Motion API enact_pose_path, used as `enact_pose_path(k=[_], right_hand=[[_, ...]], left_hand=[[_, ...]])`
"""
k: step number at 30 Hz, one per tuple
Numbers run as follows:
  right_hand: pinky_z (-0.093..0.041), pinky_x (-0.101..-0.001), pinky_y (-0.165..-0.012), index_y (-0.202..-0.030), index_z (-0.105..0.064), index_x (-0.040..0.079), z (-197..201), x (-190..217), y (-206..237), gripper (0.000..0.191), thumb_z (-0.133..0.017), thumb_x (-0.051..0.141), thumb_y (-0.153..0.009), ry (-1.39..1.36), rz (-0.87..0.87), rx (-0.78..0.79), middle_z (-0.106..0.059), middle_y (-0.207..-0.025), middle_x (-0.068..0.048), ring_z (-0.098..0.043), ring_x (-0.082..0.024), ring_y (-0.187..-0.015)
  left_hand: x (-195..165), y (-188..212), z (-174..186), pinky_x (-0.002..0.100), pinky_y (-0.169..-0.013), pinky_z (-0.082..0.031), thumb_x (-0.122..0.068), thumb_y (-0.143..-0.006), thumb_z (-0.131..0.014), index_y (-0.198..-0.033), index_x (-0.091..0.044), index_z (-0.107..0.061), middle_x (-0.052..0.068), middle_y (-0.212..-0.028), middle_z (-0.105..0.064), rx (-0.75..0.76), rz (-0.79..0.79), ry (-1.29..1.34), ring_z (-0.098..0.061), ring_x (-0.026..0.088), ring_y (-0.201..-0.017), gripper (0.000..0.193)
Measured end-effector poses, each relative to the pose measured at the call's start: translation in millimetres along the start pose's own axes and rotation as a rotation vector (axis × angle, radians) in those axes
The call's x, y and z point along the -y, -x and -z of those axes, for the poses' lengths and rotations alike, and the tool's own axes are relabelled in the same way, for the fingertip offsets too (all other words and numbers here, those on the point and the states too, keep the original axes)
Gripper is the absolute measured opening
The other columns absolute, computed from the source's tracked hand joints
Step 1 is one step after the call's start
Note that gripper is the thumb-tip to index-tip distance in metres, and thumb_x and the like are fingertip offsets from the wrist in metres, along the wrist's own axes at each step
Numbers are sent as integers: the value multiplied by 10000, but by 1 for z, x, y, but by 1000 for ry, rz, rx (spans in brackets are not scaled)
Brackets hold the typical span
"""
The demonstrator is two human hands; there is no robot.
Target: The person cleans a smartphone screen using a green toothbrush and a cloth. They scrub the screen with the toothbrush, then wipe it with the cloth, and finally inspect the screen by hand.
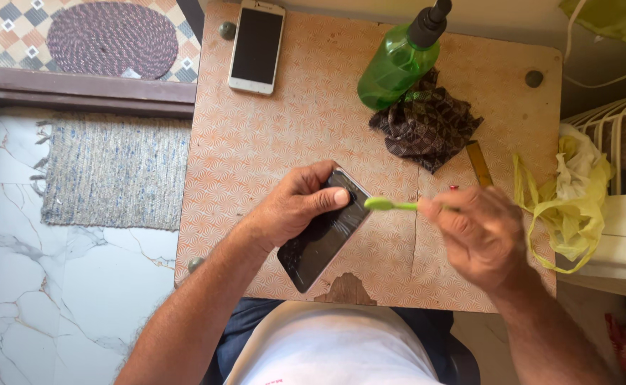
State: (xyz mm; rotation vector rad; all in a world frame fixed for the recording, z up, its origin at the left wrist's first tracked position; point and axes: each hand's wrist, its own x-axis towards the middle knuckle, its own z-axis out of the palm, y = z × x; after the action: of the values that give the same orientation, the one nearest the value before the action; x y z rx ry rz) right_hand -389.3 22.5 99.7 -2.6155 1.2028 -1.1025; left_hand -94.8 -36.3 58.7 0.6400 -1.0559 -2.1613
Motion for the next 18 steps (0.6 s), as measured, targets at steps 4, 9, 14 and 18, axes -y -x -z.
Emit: enact_pose_path(k=[4, 9, 14, 18], right_hand=[[-429, -261, -520, -1195, -711, 191, 0, 4, -1, 308, -645, 20, -947, -106, 87, 170, -700, -927, -8, -527, -82, -650], [-488, -310, -674, -1247, -673, 175, -1, 16, -2, 247, -631, 61, -1033, -61, -1, 94, -676, -994, -15, -589, -110, -784], [-443, -280, -521, -1138, -741, 187, -2, 16, -3, 256, -656, 56, -935, -51, 109, 177, -702, -893, -23, -538, -96, -647], [-467, -291, -585, -1161, -706, 165, 7, 8, -4, 179, -662, 46, -1034, 68, -39, 27, -701, -933, -30, -571, -101, -737]], left_hand=[[1, -2, -1, 225, -751, -549, -358, -951, -763, -1089, -16, -635, 5, -933, -696, -16, -23, 7, -626, 52, -824, 389], [1, -3, -2, 233, -657, -566, -369, -928, -750, -1081, -16, -639, 32, -872, -706, -82, 21, 10, -649, 73, -737, 400], [1, -4, -5, 234, -656, -561, -368, -934, -758, -1085, -13, -634, 24, -873, -696, -82, 26, 11, -642, 70, -736, 405], [3, -3, -6, 238, -630, -556, -365, -936, -756, -1073, -18, -638, 26, -846, -689, -80, 30, 25, -636, 76, -699, 392]])
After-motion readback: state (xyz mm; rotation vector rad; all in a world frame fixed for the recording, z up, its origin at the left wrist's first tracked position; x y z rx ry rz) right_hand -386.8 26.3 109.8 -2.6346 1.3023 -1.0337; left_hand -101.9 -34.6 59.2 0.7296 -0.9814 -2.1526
